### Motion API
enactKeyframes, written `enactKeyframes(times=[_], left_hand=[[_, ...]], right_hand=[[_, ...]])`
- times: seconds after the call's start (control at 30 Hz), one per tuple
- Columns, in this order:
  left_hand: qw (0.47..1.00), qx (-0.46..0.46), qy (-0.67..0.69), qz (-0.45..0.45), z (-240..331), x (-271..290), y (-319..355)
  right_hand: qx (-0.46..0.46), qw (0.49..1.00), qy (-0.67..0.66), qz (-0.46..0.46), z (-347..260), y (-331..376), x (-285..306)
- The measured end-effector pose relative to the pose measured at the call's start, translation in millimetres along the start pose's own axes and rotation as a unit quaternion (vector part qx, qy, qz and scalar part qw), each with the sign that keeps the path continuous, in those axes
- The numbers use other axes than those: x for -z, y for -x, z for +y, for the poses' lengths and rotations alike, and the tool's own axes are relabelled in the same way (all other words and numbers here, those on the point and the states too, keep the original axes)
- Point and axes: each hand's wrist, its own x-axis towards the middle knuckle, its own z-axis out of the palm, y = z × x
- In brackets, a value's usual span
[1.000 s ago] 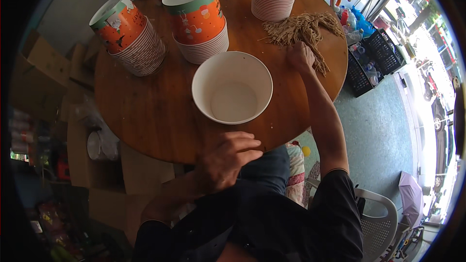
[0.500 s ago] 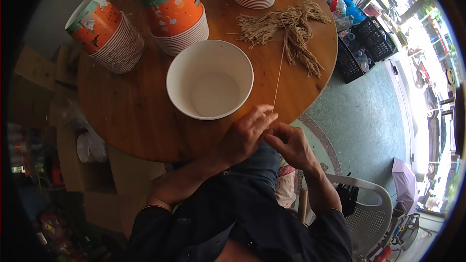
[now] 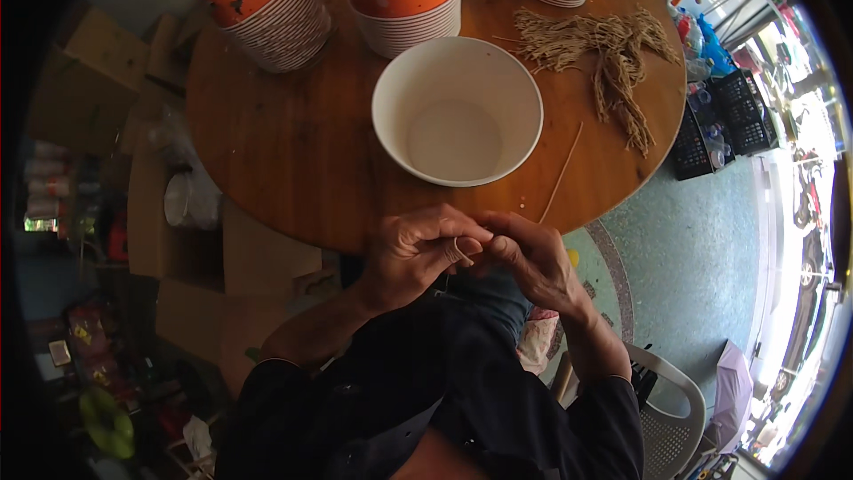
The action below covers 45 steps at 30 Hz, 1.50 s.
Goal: Attaching thin strings to the rims of illustrated paper cups for packaging or display.
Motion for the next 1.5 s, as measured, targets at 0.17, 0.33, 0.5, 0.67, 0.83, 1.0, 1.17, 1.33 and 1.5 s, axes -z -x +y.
enactKeyframes(times=[0.17,0.33,0.5,0.67,0.83,1.0,1.17,1.33,1.5], left_hand=[[0.989,-0.083,-0.105,0.067,0,13,1],[0.992,-0.027,-0.090,0.080,11,38,4],[0.734,-0.352,-0.559,0.157,51,67,-27],[0.745,-0.329,-0.581,0.005,53,85,-59],[0.819,-0.266,-0.508,-0.002,85,76,-61],[0.929,-0.138,-0.343,0.003,91,71,-60],[0.920,-0.160,-0.355,0.052,89,78,-64],[0.925,-0.134,-0.345,0.080,88,79,-63],[0.940,-0.128,-0.317,0.021,91,81,-55]], right_hand=[[-0.087,0.996,-0.011,-0.018,2,-1,-5],[-0.075,0.991,-0.034,0.101,2,5,-7],[-0.064,0.978,-0.052,0.190,5,11,-6],[-0.047,0.972,-0.054,0.225,-9,5,-13],[-0.005,0.964,-0.032,0.266,-34,-1,-23],[0.137,0.943,0.136,0.271,-46,-18,-23],[0.116,0.960,0.060,0.249,-48,-32,-36],[0.062,0.971,0.015,0.230,-50,-34,-42],[0.160,0.939,0.165,0.256,-43,-44,-34]])
